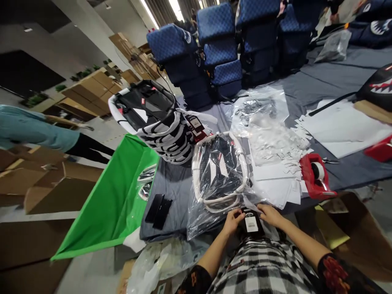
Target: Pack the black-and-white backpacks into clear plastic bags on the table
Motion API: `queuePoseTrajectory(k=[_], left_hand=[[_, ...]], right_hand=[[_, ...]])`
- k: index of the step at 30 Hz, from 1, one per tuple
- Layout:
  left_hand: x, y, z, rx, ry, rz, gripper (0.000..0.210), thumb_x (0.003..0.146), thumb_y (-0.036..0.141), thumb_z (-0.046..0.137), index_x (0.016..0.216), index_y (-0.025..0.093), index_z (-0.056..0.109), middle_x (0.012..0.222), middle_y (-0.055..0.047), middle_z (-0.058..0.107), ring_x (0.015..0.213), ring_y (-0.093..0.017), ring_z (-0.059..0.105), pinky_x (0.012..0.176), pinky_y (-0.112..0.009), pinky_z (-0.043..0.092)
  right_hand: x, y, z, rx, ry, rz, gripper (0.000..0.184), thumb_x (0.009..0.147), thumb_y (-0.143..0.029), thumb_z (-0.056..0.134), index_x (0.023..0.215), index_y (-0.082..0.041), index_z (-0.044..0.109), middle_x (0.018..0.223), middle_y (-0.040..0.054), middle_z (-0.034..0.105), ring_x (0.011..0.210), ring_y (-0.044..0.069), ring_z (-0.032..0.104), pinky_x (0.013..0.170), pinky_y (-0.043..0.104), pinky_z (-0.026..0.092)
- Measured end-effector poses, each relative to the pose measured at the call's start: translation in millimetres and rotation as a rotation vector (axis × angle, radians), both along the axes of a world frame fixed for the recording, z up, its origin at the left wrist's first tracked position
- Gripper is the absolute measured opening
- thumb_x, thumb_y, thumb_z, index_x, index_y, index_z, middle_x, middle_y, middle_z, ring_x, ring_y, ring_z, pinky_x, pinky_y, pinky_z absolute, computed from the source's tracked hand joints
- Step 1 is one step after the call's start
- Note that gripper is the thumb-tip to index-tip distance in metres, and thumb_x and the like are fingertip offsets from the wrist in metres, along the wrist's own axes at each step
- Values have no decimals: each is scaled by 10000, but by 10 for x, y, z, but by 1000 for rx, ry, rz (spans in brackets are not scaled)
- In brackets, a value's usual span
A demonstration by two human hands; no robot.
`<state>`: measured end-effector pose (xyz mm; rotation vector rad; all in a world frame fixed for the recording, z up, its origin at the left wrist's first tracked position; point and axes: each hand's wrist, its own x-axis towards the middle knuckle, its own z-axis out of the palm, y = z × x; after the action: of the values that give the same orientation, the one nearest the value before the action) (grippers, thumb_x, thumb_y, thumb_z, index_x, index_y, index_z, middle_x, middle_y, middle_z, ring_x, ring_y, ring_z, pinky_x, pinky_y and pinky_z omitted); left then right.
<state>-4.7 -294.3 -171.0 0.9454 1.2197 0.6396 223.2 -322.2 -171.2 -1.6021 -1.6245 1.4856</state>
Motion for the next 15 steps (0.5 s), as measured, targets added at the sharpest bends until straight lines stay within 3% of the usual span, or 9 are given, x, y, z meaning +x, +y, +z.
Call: queuePoseTrajectory(k=[4,8,10,13,15], left_hand=[[81,-75,19,-126,-106,30,568,520,604,895,691,175,564,650,22,543,645,-127,494,672,-264,371],[212,-165,-47,-197,-164,119,660,466,619,923,738,198,495,599,79,473,577,-91,455,629,-236,367],[242,-200,-79,-209,-172,165,668,468,608,930,763,199,492,597,87,476,570,-88,468,630,-234,388],[245,-232,-119,-200,-163,236,652,475,541,953,792,196,500,637,80,520,598,-93,522,663,-238,432],[251,-241,-142,-188,-156,280,658,461,494,972,801,197,494,679,68,552,635,-101,562,701,-248,460]], right_hand=[[-25,-53,74,-116,293,107,374,804,-441,589,1033,-180,728,969,65,738,969,253,668,931,403,511],[-54,-186,132,-350,533,31,530,825,-622,626,1094,-180,738,961,73,748,959,256,681,993,453,487],[-35,-243,111,-406,529,-54,547,768,-677,669,992,-186,760,923,67,749,941,270,677,971,461,495],[44,-322,33,-353,397,-144,524,648,-686,748,812,-189,751,856,50,738,923,283,657,904,428,516],[91,-393,-16,-358,371,-183,536,690,-683,699,903,-194,753,847,39,731,872,262,659,824,399,534]])
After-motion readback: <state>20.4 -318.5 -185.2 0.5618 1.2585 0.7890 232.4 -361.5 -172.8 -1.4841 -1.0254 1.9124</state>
